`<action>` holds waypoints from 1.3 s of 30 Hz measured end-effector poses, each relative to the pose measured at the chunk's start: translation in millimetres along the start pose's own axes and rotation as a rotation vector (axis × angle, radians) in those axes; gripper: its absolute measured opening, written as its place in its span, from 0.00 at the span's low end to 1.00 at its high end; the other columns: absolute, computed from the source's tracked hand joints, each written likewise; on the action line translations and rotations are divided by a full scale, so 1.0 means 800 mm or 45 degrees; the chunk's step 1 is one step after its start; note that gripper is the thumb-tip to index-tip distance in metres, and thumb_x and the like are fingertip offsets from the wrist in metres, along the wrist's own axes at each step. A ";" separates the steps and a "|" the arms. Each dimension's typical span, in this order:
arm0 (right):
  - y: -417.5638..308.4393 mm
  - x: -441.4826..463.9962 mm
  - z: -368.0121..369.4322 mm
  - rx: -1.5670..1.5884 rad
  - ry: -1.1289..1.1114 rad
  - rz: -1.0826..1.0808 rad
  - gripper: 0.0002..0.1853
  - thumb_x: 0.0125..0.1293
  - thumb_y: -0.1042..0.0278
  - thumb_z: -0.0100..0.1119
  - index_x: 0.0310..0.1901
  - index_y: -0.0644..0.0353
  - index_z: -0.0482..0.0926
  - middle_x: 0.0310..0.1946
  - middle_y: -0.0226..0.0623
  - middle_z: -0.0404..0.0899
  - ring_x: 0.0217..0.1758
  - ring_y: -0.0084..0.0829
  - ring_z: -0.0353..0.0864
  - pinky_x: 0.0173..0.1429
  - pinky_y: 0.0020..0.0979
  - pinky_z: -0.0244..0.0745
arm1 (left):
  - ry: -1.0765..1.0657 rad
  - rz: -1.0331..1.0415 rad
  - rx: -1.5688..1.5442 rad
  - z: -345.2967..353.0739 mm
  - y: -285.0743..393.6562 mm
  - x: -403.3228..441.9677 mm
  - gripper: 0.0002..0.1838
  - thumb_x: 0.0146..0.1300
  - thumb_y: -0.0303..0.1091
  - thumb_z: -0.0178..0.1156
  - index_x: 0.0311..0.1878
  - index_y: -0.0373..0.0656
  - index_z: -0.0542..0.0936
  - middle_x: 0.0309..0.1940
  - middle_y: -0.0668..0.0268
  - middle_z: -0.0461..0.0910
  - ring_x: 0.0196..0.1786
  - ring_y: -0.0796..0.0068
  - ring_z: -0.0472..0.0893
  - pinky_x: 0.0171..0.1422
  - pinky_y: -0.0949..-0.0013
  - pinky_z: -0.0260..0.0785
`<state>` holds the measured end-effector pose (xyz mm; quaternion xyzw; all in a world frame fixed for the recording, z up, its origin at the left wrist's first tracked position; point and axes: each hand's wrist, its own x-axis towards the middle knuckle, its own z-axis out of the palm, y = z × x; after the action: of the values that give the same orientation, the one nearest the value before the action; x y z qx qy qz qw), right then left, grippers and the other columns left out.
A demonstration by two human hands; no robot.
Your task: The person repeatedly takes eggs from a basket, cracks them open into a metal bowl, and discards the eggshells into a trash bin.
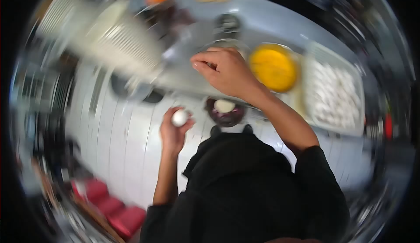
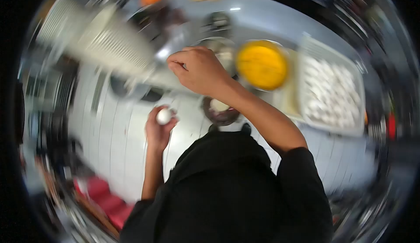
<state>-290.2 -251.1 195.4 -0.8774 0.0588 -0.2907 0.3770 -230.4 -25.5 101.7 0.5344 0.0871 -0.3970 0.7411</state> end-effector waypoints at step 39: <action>0.117 -0.244 -0.278 0.054 0.899 0.553 0.20 0.70 0.72 0.59 0.62 0.66 0.74 0.57 0.44 0.78 0.53 0.29 0.80 0.51 0.28 0.77 | -0.615 -0.271 -0.162 0.411 -0.141 0.048 0.16 0.78 0.37 0.41 0.54 0.31 0.69 0.51 0.55 0.72 0.54 0.58 0.77 0.62 0.54 0.78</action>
<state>-563.5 -393.8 160.6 -0.6832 0.3623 -0.4885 0.4042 -378.7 -340.3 135.3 0.3645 -0.0119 -0.5823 0.7266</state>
